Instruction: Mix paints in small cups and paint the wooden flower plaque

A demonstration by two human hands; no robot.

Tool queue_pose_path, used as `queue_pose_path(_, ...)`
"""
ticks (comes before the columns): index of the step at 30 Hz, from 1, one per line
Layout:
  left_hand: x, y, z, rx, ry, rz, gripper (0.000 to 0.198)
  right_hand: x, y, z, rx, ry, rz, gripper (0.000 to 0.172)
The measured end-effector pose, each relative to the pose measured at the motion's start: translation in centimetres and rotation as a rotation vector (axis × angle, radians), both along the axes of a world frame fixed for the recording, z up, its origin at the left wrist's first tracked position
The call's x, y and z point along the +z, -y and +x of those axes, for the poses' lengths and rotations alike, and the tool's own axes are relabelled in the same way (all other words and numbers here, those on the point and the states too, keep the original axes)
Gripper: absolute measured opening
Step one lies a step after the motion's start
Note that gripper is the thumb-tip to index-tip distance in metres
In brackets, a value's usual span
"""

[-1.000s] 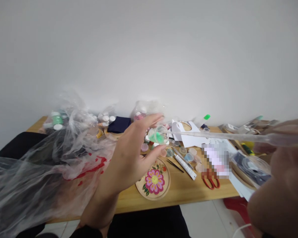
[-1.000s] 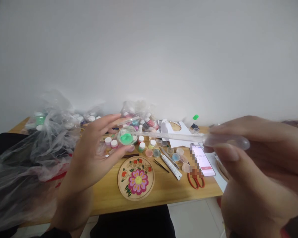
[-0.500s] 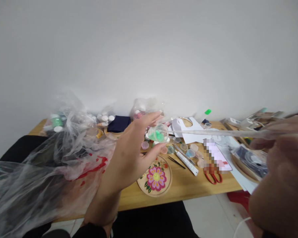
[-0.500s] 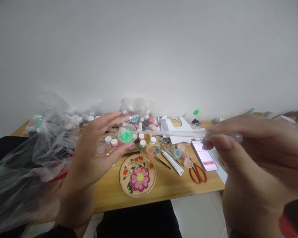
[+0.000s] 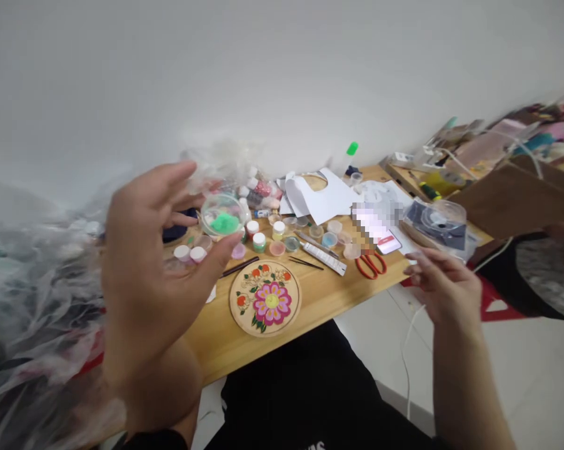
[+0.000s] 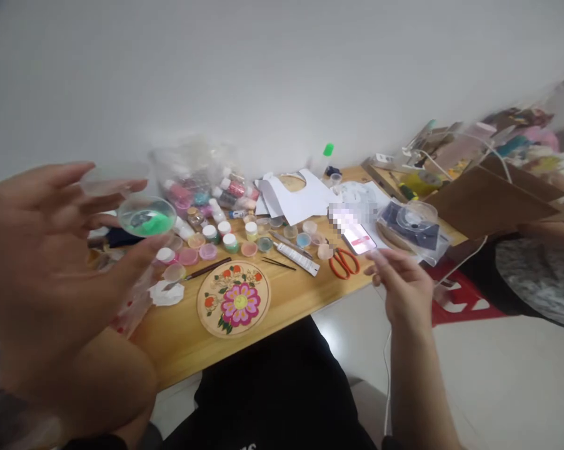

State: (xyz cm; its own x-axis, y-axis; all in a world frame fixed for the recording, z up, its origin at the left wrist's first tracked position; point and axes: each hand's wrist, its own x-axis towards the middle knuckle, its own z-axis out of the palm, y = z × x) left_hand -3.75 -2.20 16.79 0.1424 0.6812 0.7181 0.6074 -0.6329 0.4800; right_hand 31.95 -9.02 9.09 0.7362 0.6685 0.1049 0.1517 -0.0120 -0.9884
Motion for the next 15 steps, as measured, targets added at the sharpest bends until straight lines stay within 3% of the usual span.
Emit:
queue_pose_path(4,0.0,-0.3,0.9,0.001,-0.016,-0.03,0.072,-5.4,1.7,0.0,0.009,0.021,-0.157,0.046)
queue_pose_path(7,0.0,-0.4,1.6,-0.01,-0.033,-0.042,0.071,-8.1,1.6,0.2,-0.076,0.11,-0.21,0.055)
queue_pose_path(11,-0.3,-0.5,1.9,-0.008,-0.055,-0.03,0.074,-9.8,0.1,1.0,-0.155,0.296,-0.272,0.056)
queue_pose_path(15,-0.8,-0.8,1.3,-0.006,-0.035,0.013,0.081,-9.9,-1.6,1.1,-0.131,0.483,-0.313,0.056)
